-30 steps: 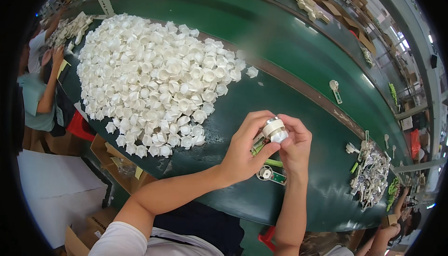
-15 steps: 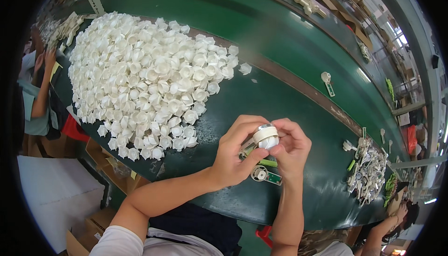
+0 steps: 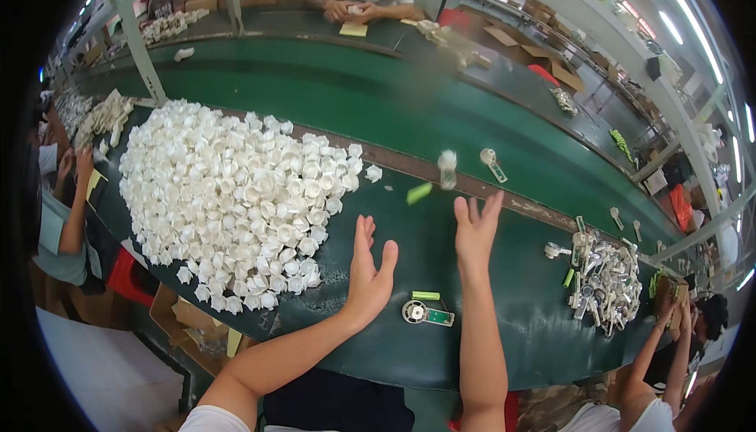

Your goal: The person assembles handheld fan components on an assembly line by fitting white plastic caps and circular motor parts onto electronic fan casings by hand.

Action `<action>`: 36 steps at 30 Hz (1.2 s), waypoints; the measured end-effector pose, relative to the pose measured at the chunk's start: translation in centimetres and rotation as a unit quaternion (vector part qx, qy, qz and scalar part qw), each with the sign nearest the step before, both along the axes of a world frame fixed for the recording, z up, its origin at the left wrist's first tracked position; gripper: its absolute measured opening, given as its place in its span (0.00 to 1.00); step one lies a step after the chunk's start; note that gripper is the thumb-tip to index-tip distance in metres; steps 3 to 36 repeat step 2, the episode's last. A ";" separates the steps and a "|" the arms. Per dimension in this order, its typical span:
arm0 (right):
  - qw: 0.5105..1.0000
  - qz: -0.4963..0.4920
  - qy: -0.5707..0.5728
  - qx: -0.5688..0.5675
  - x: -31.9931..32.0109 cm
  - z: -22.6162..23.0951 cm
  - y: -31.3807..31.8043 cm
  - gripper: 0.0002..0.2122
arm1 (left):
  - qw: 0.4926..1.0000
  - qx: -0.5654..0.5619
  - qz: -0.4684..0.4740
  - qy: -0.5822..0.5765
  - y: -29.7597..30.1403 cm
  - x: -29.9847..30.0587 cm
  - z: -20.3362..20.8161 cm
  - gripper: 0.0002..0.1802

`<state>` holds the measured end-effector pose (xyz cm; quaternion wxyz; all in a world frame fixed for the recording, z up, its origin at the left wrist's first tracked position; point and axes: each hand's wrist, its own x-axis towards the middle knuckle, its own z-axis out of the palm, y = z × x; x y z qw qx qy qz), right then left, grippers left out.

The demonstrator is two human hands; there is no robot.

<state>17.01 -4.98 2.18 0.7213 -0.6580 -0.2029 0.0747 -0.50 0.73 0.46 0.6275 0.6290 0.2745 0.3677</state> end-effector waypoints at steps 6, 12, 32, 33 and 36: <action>0.999 0.011 -0.046 -0.014 0.8 0.8 0.0 0.39 | 0.999 0.020 -0.038 0.005 0.1 -0.1 -0.7 0.46; 0.999 0.011 -0.046 -0.014 0.8 0.8 0.0 0.39 | 0.999 0.020 -0.038 0.005 0.1 -0.1 -0.7 0.46; 0.999 0.011 -0.046 -0.014 0.8 0.8 0.0 0.39 | 0.999 0.020 -0.038 0.005 0.1 -0.1 -0.7 0.46; 0.999 0.011 -0.046 -0.014 0.8 0.8 0.0 0.39 | 0.999 0.020 -0.038 0.005 0.1 -0.1 -0.7 0.46; 0.999 0.011 -0.046 -0.014 0.8 0.8 0.0 0.39 | 0.999 0.020 -0.038 0.005 0.1 -0.1 -0.7 0.46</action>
